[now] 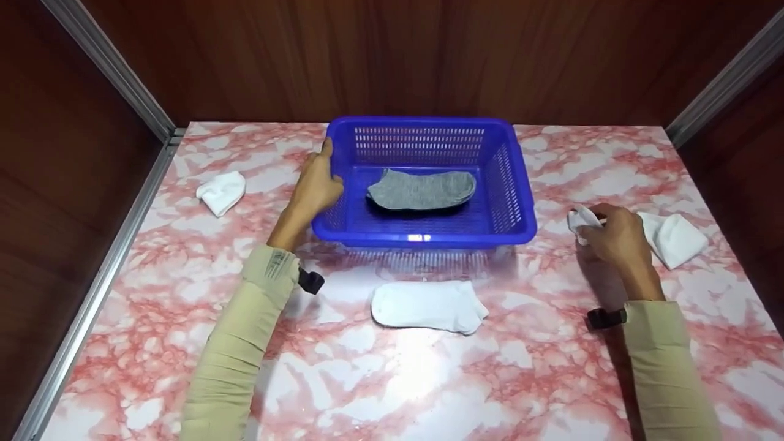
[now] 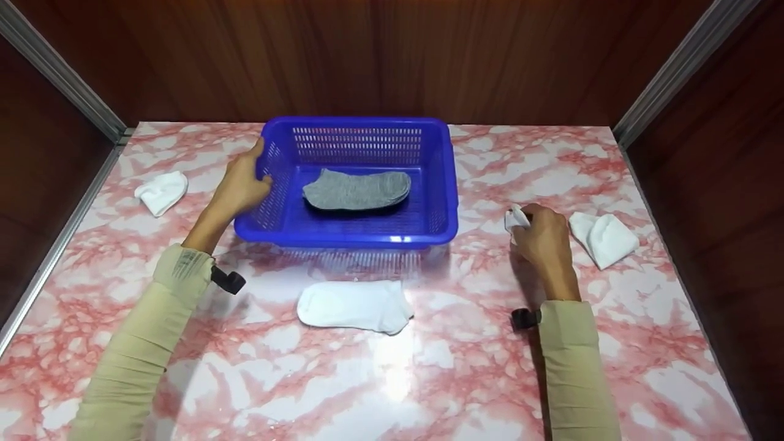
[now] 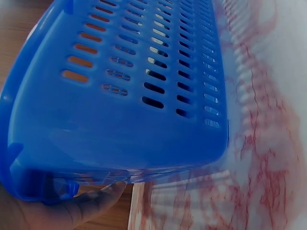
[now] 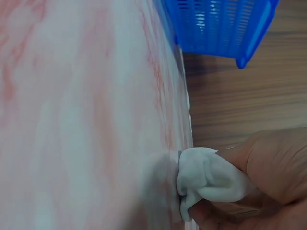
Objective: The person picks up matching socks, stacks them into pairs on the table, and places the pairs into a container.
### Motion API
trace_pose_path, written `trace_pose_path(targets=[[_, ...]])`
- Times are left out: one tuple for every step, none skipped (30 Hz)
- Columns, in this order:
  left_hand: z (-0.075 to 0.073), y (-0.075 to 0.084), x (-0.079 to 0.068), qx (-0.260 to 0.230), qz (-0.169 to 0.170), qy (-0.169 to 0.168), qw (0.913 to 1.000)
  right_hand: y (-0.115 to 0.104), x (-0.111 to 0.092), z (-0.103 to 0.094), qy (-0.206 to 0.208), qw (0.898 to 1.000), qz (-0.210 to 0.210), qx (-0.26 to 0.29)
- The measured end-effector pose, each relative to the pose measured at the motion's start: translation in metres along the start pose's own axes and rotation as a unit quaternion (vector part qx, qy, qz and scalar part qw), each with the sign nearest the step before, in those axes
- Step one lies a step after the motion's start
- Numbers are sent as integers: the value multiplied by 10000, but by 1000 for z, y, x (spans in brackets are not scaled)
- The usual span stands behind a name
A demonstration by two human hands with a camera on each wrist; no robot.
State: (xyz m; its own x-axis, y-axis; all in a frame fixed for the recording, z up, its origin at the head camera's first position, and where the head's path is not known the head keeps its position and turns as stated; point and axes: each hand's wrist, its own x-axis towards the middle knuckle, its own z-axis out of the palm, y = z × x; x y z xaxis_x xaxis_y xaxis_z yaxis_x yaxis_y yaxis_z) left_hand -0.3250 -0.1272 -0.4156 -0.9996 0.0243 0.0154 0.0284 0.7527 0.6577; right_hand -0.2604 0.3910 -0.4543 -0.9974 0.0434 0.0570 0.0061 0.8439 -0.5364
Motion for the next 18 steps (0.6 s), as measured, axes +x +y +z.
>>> trace_pose_path(targets=[[0,0,0,4,-2,12,10000,-1,0,-1,34,10000,-27,5],[0,1,0,13,-6,21,10000,-2,-1,-2,58,10000,-43,10],[0,1,0,32,-7,30,10000,-3,-1,-3,72,10000,-59,20],[0,1,0,44,1,42,10000,-4,-1,-4,75,9999,-66,36],[0,1,0,52,9,48,10000,-6,-2,-5,78,9999,-70,46],[0,1,0,47,27,63,10000,-8,-2,-6,69,9999,-61,61],[0,1,0,44,46,80,9999,-10,-2,-7,53,9999,-35,92],[0,0,0,39,57,96,9999,-12,-2,-8,41,9999,-20,114],[0,0,1,28,71,112,9999,-14,-3,-9,29,9999,-1,138],[1,-1,1,15,75,127,9999,-17,-3,-10,28,9999,8,143],[1,-1,1,3,69,138,9999,-19,-3,-11,36,9999,6,148],[1,-1,1,-16,54,139,9999,-22,-3,-12,43,9999,3,162],[1,-2,1,-30,41,136,9999,-24,-4,-13,56,9998,-3,176],[1,-2,1,-39,28,129,9999,-27,-5,-14,81,9998,-31,183],[1,-2,1,-43,18,117,9999,-30,-5,-15,110,9997,-61,202],[2,-2,1,-42,7,111,9999,-32,-6,-16,143,9996,-96,222],[2,-2,1,-39,5,103,9999,-35,-8,-17,178,9994,-127,258],[2,-1,2,-38,7,98,9999,-38,-9,-18,219,9992,-159,291]])
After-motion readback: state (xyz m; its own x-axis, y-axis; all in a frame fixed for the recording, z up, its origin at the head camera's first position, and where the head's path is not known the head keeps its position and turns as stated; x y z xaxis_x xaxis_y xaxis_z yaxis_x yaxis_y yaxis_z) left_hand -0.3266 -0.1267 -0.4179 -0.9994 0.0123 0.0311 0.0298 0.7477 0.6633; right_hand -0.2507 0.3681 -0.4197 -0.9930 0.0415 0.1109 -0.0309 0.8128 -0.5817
